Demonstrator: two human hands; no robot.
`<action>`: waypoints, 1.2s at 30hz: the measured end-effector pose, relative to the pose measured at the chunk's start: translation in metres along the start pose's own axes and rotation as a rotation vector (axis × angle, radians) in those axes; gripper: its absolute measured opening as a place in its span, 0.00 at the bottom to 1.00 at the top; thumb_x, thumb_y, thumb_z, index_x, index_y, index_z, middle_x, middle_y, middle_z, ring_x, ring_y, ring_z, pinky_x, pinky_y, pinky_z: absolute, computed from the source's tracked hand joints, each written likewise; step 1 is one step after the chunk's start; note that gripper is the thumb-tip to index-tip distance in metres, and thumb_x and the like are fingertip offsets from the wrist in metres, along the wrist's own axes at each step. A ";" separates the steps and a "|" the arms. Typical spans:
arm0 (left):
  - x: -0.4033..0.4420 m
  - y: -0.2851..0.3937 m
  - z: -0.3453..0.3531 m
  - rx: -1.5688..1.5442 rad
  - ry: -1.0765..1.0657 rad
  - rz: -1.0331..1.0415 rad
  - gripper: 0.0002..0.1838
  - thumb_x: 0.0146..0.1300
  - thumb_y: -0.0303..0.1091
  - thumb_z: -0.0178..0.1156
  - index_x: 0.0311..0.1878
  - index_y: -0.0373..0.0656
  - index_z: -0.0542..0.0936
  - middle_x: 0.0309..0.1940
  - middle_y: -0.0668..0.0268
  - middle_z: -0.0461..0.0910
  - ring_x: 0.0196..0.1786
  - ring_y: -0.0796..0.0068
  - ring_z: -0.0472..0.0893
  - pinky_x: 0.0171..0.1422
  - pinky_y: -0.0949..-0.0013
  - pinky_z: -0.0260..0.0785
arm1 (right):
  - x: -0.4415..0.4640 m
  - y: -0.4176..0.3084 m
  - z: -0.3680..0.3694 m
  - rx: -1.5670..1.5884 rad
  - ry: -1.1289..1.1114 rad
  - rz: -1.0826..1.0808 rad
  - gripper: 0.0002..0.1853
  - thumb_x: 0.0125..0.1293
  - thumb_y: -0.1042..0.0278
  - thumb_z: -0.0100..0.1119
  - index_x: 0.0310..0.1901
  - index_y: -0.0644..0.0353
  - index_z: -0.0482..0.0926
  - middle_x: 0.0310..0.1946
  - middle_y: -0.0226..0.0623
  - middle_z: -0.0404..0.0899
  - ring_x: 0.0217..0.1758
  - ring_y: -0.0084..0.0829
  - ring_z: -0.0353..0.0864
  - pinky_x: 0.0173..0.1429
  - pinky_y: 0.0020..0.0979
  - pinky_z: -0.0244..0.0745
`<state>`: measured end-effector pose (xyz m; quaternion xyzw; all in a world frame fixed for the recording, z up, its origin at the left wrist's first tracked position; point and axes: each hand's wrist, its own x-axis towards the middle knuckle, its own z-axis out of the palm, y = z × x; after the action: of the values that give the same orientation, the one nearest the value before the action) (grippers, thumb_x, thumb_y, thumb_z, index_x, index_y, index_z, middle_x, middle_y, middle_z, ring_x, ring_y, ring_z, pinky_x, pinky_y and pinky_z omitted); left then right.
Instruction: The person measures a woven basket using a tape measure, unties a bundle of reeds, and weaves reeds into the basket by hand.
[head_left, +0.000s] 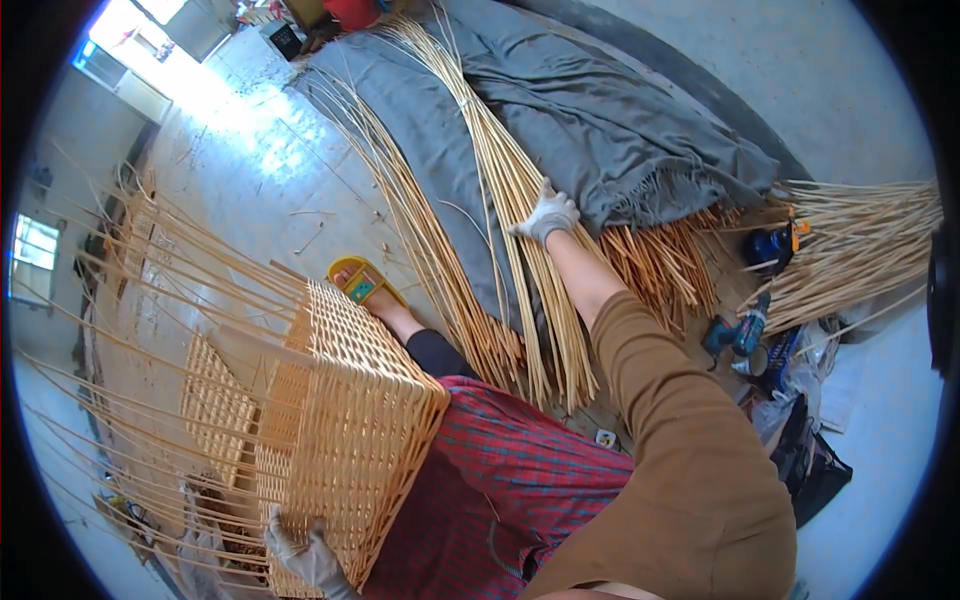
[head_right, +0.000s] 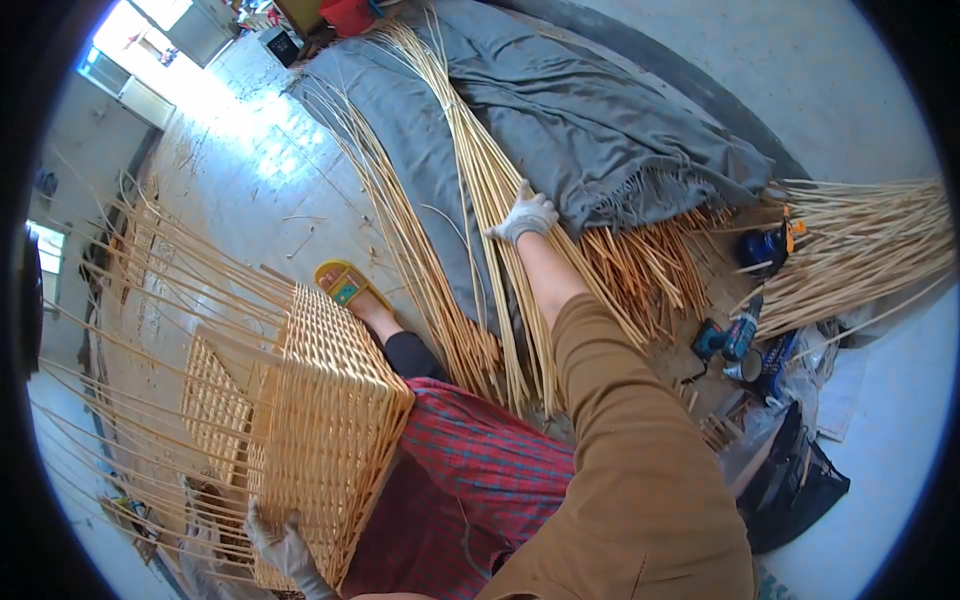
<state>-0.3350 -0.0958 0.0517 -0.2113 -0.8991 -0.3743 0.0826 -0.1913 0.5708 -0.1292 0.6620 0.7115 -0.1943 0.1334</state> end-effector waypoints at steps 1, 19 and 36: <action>0.003 0.005 -0.003 0.142 -0.036 0.011 0.36 0.57 0.33 0.76 0.69 0.39 0.75 0.62 0.60 0.70 0.66 0.59 0.71 0.72 0.58 0.65 | -0.008 -0.003 -0.001 -0.021 0.065 0.001 0.72 0.40 0.25 0.77 0.83 0.45 0.47 0.74 0.49 0.67 0.75 0.45 0.70 0.73 0.46 0.68; -0.011 0.200 0.095 0.296 0.000 0.450 0.62 0.54 0.68 0.70 0.82 0.40 0.54 0.80 0.45 0.53 0.82 0.42 0.52 0.83 0.44 0.47 | -0.089 0.141 -0.067 1.207 -0.063 -0.949 0.43 0.54 0.50 0.82 0.65 0.67 0.73 0.56 0.44 0.82 0.60 0.36 0.80 0.66 0.33 0.75; 0.118 0.491 0.119 -1.202 -0.762 0.662 0.53 0.60 0.71 0.64 0.70 0.30 0.67 0.62 0.47 0.77 0.62 0.53 0.82 0.66 0.54 0.78 | -0.332 0.146 -0.250 0.971 0.149 -1.393 0.49 0.52 0.57 0.75 0.74 0.66 0.61 0.62 0.54 0.74 0.65 0.48 0.76 0.70 0.42 0.69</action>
<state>-0.2232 0.3357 0.3175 -0.5905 -0.3988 -0.6544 -0.2531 0.0001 0.3960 0.2270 0.0681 0.8010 -0.4716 -0.3624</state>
